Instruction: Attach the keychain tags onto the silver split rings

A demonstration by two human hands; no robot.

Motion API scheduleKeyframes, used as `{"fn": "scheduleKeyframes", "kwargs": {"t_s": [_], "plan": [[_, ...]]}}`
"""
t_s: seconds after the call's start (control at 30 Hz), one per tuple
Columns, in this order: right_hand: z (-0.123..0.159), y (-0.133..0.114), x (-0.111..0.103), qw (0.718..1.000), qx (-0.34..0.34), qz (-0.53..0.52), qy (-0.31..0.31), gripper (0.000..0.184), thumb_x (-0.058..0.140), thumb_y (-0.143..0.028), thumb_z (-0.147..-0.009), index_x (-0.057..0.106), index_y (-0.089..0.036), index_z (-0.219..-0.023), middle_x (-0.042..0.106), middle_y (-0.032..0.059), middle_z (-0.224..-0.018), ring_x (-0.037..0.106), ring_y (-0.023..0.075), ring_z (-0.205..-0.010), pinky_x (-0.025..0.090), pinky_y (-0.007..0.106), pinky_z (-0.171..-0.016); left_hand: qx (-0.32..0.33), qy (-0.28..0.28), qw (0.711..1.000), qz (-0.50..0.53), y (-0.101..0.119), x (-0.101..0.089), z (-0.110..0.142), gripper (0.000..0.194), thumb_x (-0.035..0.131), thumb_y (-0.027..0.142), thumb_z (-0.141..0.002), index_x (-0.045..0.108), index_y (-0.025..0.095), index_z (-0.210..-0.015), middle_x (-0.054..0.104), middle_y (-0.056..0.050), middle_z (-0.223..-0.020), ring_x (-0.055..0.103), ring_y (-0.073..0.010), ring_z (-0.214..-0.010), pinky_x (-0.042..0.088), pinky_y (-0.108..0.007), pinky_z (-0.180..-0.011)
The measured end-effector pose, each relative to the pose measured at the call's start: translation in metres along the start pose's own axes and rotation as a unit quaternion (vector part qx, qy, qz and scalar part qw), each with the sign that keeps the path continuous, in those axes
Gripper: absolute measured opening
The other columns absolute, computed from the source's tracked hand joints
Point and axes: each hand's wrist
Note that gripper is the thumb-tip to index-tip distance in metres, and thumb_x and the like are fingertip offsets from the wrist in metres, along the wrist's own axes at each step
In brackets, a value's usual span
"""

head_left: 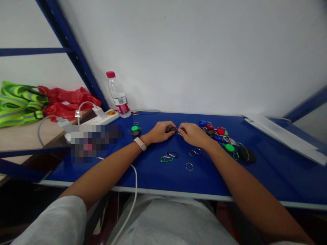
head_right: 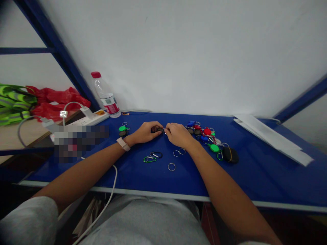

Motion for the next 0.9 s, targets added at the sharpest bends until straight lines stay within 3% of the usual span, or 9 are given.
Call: {"fn": "scheduleKeyframes", "kwargs": {"t_s": [0.17,0.37,0.47,0.67,0.9], "plan": [[0.003,0.011,-0.013,0.997,0.017,-0.054,-0.053,0.023,0.054,-0.036,-0.096,0.066,-0.017,-0.091,0.072,0.0058,-0.085,0.062,0.016,-0.075,0.039,0.028,-0.068,-0.015,0.002,1.0,0.007,-0.001,0.0,0.0,0.022,0.065,0.023,-0.087,0.069,0.015,-0.107,0.068,0.001,-0.078,0.059,-0.0098,-0.067,0.046,-0.022,-0.068],[0.012,0.018,-0.039,0.96,-0.016,-0.141,-0.241,0.025,0.072,-0.043,-0.079,0.071,-0.018,-0.085,0.068,0.0004,-0.071,0.06,0.0131,-0.064,0.041,0.025,-0.059,-0.017,0.003,1.0,0.01,-0.001,0.0,0.0,0.022,0.066,0.022,-0.087,0.069,0.015,-0.107,0.068,0.001,-0.079,0.058,-0.0097,-0.068,0.046,-0.022,-0.07],[0.015,0.018,-0.046,0.942,-0.015,-0.157,-0.295,0.028,0.074,-0.041,-0.074,0.072,-0.018,-0.088,0.067,0.0,-0.068,0.06,0.0133,-0.063,0.041,0.025,-0.058,-0.021,0.003,1.0,0.014,-0.001,0.0,0.0,0.021,0.066,0.023,-0.087,0.07,0.015,-0.107,0.068,0.001,-0.078,0.058,-0.0096,-0.067,0.046,-0.022,-0.07],[0.017,0.02,-0.045,0.93,0.006,-0.146,-0.337,0.024,0.073,-0.038,-0.072,0.073,-0.017,-0.085,0.069,0.0014,-0.07,0.06,0.0139,-0.064,0.042,0.025,-0.057,-0.027,0.006,0.999,0.02,0.0,0.0,0.0,0.021,0.067,0.023,-0.086,0.07,0.016,-0.106,0.068,0.001,-0.078,0.058,-0.01,-0.069,0.046,-0.022,-0.069],[0.017,0.01,-0.043,0.948,0.02,-0.107,-0.298,0.014,0.065,-0.029,-0.077,0.07,-0.016,-0.08,0.07,0.003,-0.071,0.06,0.0144,-0.063,0.042,0.025,-0.058,-0.044,0.015,0.997,0.054,0.0,-0.001,0.0,0.018,0.068,0.023,-0.086,0.069,0.016,-0.102,0.068,0.001,-0.077,0.059,-0.0096,-0.067,0.046,-0.022,-0.068]]}}
Point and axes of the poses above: each hand's wrist, its own z-axis away from the middle knuckle, its own x-axis out of the palm, y = z × x
